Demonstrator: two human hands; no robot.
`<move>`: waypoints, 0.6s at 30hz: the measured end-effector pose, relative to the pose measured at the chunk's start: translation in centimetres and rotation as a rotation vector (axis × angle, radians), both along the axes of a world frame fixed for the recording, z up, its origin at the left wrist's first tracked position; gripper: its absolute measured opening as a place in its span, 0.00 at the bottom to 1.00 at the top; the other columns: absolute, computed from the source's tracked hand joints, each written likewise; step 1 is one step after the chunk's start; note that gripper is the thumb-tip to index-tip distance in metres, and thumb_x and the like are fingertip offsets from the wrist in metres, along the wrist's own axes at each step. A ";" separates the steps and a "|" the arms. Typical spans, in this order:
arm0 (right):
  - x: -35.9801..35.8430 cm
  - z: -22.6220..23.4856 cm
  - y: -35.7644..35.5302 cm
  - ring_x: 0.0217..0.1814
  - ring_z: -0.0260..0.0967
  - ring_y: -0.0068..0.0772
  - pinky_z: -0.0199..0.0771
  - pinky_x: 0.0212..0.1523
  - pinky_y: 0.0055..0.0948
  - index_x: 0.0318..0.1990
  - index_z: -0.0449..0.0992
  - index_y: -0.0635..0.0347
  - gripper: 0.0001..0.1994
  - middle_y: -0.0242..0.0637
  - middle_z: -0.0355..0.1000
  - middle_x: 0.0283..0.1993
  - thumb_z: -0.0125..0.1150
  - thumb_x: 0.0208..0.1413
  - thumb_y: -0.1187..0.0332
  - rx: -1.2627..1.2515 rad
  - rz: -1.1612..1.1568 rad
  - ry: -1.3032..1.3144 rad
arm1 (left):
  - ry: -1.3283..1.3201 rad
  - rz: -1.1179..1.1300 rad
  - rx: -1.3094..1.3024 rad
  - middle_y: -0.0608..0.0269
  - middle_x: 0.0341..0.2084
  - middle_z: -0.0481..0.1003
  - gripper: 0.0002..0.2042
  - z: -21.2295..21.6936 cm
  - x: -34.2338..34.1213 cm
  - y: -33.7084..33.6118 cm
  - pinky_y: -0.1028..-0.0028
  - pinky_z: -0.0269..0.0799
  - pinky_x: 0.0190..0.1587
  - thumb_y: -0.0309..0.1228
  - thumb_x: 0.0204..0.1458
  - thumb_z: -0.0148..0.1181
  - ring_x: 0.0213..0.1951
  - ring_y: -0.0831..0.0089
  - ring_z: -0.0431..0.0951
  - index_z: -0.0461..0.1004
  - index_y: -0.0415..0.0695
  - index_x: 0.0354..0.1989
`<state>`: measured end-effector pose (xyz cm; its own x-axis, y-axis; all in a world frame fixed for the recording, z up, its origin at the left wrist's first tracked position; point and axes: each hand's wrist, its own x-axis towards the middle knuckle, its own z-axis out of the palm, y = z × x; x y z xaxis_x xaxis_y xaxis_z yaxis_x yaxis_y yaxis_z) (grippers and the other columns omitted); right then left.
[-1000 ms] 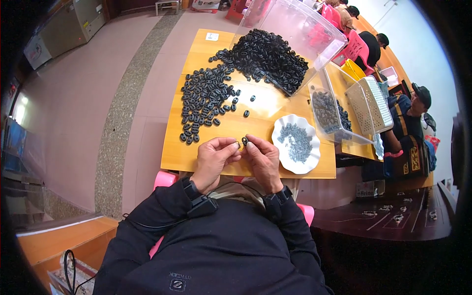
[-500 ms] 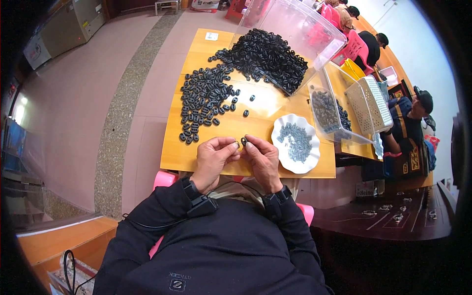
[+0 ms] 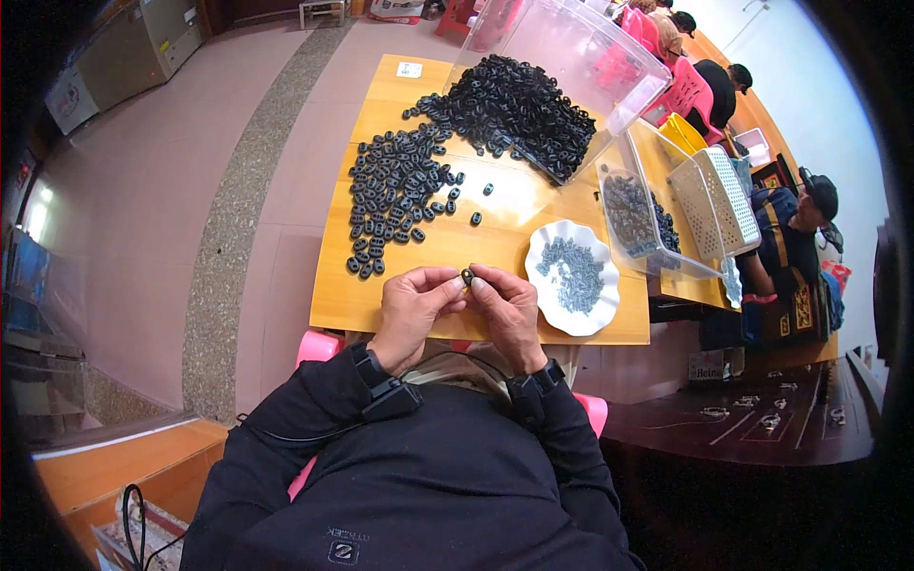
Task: The person assembles cord locks by hand, picking up a spring from a dish and a plastic housing from the table. They insert the spring into the housing, press the components together, and place the completed cord lock back onto the table.
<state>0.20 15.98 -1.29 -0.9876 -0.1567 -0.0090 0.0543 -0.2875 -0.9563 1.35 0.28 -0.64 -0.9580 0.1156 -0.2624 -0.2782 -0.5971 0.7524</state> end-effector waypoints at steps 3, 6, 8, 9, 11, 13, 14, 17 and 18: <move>0.0 0.0 0.0 0.40 0.73 0.21 0.75 0.42 0.20 0.48 0.74 0.71 0.12 0.38 0.76 0.42 0.57 0.59 0.75 -0.022 0.009 0.001 | 0.004 -0.008 0.006 0.60 0.32 0.78 0.07 -0.1 0.0 0.0 0.79 0.79 0.37 0.22 0.53 0.60 0.31 0.77 0.79 0.75 0.35 0.40; 0.0 -0.1 0.3 0.40 0.73 0.22 0.76 0.42 0.20 0.48 0.74 0.71 0.11 0.38 0.76 0.42 0.57 0.59 0.76 -0.030 0.030 0.006 | 0.011 -0.027 0.016 0.60 0.31 0.78 0.07 -0.2 0.0 0.0 0.79 0.79 0.37 0.22 0.53 0.61 0.31 0.77 0.79 0.75 0.35 0.40; -0.1 0.0 0.5 0.40 0.74 0.23 0.76 0.42 0.20 0.48 0.75 0.71 0.11 0.39 0.76 0.42 0.57 0.59 0.76 -0.036 0.047 -0.001 | 0.011 -0.039 0.019 0.60 0.31 0.78 0.07 -0.2 0.0 -0.1 0.80 0.79 0.37 0.22 0.53 0.61 0.30 0.77 0.79 0.75 0.36 0.39; -0.1 0.1 0.5 0.39 0.74 0.24 0.76 0.42 0.21 0.48 0.75 0.70 0.11 0.39 0.76 0.42 0.56 0.59 0.76 -0.091 0.075 -0.015 | 0.017 -0.046 0.017 0.61 0.30 0.78 0.07 -0.3 0.0 -0.2 0.80 0.78 0.37 0.22 0.52 0.62 0.30 0.77 0.79 0.75 0.36 0.40; 0.0 0.3 0.8 0.38 0.75 0.25 0.77 0.42 0.22 0.48 0.75 0.69 0.11 0.39 0.76 0.42 0.56 0.59 0.76 -0.146 0.098 -0.023 | 0.029 -0.059 0.013 0.61 0.30 0.78 0.08 -0.1 0.0 -0.1 0.80 0.78 0.37 0.22 0.52 0.62 0.30 0.77 0.79 0.75 0.36 0.40; -0.1 0.4 1.1 0.38 0.75 0.26 0.77 0.43 0.23 0.47 0.75 0.69 0.10 0.39 0.76 0.42 0.56 0.59 0.77 -0.149 0.130 -0.037 | 0.013 -0.083 0.005 0.61 0.30 0.78 0.08 0.2 0.0 -0.1 0.79 0.78 0.36 0.22 0.52 0.62 0.30 0.77 0.79 0.75 0.36 0.40; -0.2 0.2 1.3 0.38 0.75 0.26 0.77 0.43 0.23 0.47 0.75 0.69 0.10 0.39 0.76 0.42 0.56 0.59 0.77 -0.150 0.128 -0.036 | 0.013 -0.084 0.004 0.61 0.30 0.78 0.08 0.2 0.0 -0.1 0.79 0.78 0.36 0.22 0.52 0.62 0.30 0.77 0.79 0.75 0.36 0.40; -0.5 -0.4 1.8 0.39 0.75 0.26 0.77 0.43 0.24 0.47 0.75 0.69 0.10 0.39 0.76 0.42 0.56 0.59 0.77 -0.112 0.160 -0.017 | 0.009 -0.096 -0.023 0.60 0.30 0.78 0.08 0.2 0.0 0.0 0.79 0.78 0.36 0.22 0.52 0.62 0.30 0.77 0.79 0.75 0.36 0.40; -0.6 -0.5 2.0 0.40 0.75 0.27 0.77 0.44 0.24 0.47 0.75 0.69 0.10 0.39 0.75 0.42 0.56 0.59 0.77 -0.087 0.179 0.004 | 0.027 -0.096 -0.035 0.60 0.30 0.78 0.08 0.2 0.0 0.0 0.79 0.78 0.36 0.22 0.52 0.62 0.30 0.77 0.79 0.75 0.36 0.39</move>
